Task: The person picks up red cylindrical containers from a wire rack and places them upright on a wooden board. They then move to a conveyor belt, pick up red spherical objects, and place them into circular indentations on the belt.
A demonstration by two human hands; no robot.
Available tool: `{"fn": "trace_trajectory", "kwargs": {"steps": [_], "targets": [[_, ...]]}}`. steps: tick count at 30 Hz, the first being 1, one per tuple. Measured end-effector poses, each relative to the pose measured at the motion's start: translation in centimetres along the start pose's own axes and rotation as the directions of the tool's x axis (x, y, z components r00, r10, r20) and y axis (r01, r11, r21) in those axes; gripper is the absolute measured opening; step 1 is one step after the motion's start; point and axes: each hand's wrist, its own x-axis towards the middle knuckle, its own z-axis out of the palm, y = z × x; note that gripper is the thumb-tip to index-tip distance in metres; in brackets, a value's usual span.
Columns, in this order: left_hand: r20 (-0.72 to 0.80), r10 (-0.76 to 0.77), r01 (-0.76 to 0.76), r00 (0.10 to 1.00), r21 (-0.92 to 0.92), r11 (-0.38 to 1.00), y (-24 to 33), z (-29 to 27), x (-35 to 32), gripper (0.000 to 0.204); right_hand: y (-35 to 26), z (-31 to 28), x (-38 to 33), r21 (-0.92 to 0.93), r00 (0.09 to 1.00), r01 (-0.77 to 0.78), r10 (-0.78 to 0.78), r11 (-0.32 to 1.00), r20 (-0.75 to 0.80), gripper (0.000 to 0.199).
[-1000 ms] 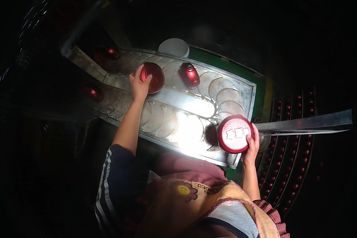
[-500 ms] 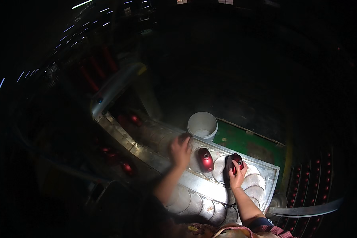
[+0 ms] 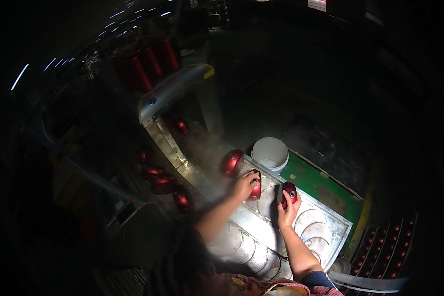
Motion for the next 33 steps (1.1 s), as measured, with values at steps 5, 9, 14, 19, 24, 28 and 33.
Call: {"fn": "trace_trajectory", "kwargs": {"steps": [5, 9, 14, 19, 24, 28, 33], "targets": [[0.164, -0.076, 0.088, 0.984, -0.066, 0.994, 0.8, -1.7, 2.4, 0.026, -2.4, 1.2, 0.7, -0.129, 0.965, -0.099, 0.127, 0.987, 0.23, 0.072], [-0.042, 0.002, 0.002, 0.999, 0.11, 0.994, 4.2, -3.4, 1.6, 0.035, -4.4, -2.2, -1.1, -0.047, 0.967, -0.057, 0.067, 0.997, 0.247, 0.064], [-0.178, -0.008, -0.051, 0.984, -0.329, 0.943, 9.6, -3.3, -5.1, 0.027, -5.8, -13.2, -9.4, 0.321, 0.961, -0.209, 0.134, 0.924, 0.24, 0.044], [0.293, -0.05, 0.243, 0.955, -0.673, 0.699, 17.1, 2.2, -17.0, 0.015, -8.2, -22.5, -19.5, 0.33, 0.934, -0.342, 0.356, 0.88, 0.02, 0.035], [0.637, 0.213, 0.454, 0.741, -0.709, 0.54, 24.8, 8.8, -28.6, 0.012, -6.3, -29.4, -26.2, 0.412, 0.909, -0.339, 0.408, 0.846, -0.09, 0.036], [0.757, 0.272, 0.397, 0.594, -0.57, 0.719, 29.7, 12.4, -34.7, 0.012, -2.8, -37.1, -31.2, 0.524, 0.842, -0.438, 0.537, 0.731, -0.046, 0.034], [0.798, 0.072, 0.528, 0.598, -0.46, 0.714, 38.5, 17.2, -43.4, 0.018, -1.2, -50.7, -38.9, 0.554, 0.87, -0.28, 0.451, 0.784, -0.198, 0.029]]}}
